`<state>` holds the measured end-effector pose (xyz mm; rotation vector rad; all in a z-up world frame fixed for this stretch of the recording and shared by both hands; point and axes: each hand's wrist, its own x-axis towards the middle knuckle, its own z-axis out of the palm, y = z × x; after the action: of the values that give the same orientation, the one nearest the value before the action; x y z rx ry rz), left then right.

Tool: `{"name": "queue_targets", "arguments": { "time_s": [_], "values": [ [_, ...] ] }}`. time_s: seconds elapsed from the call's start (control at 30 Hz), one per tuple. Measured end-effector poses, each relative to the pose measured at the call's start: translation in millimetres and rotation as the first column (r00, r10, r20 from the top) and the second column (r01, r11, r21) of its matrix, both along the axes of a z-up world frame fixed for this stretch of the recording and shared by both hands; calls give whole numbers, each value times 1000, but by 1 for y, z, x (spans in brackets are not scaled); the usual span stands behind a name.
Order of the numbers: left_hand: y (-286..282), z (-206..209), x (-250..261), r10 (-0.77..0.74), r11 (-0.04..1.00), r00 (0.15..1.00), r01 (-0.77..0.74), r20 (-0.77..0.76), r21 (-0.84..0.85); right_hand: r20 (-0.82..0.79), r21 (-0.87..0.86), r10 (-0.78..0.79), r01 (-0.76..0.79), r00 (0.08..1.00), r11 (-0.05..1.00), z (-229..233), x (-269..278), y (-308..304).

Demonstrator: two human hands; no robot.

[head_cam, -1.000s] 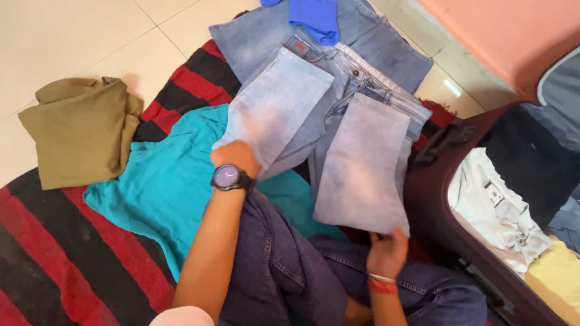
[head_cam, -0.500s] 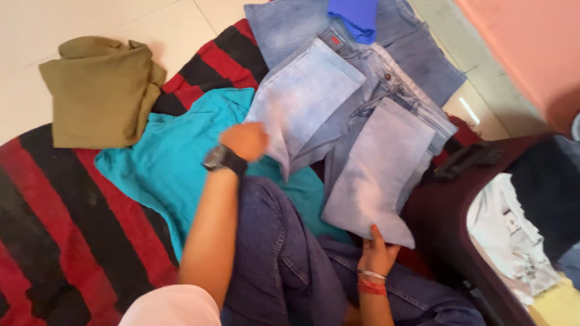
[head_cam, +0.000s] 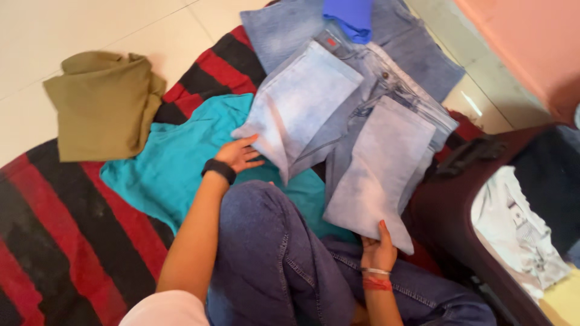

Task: The person folds several clothing items including a white shirt, denim jeans, and dark trousers by hand, and places them into an open suitcase on the floor.

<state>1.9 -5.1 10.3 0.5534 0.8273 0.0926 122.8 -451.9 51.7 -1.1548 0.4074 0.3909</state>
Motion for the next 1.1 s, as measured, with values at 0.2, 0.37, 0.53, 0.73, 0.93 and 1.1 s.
{"name": "queue_targets", "arguments": {
  "time_s": [0.2,0.37,0.53,0.73,0.93,1.1],
  "values": [
    [-3,17,-19,343,883,925,-376,162,279,-15,-16,19,-19,1000,1000,-11,2,-4],
    [-3,44,-20,439,402,871,28,-220,915,133,-26,-4,7,991,1000,-20,-8,-1],
    [-74,121,22,10,-297,997,80,-80,952,188,46,20,-29,982,999,-8,-8,5],
    [-283,164,77,-528,-639,679,79,-511,765,205,229,271,-315,941,921,27,-4,5],
    [-305,162,74,-366,-582,828,152,-425,799,235,162,542,-582,807,797,59,-1,-14],
    [-288,180,80,-383,-457,832,208,-402,865,304,325,549,-626,779,708,67,7,-7]
  ]
}}
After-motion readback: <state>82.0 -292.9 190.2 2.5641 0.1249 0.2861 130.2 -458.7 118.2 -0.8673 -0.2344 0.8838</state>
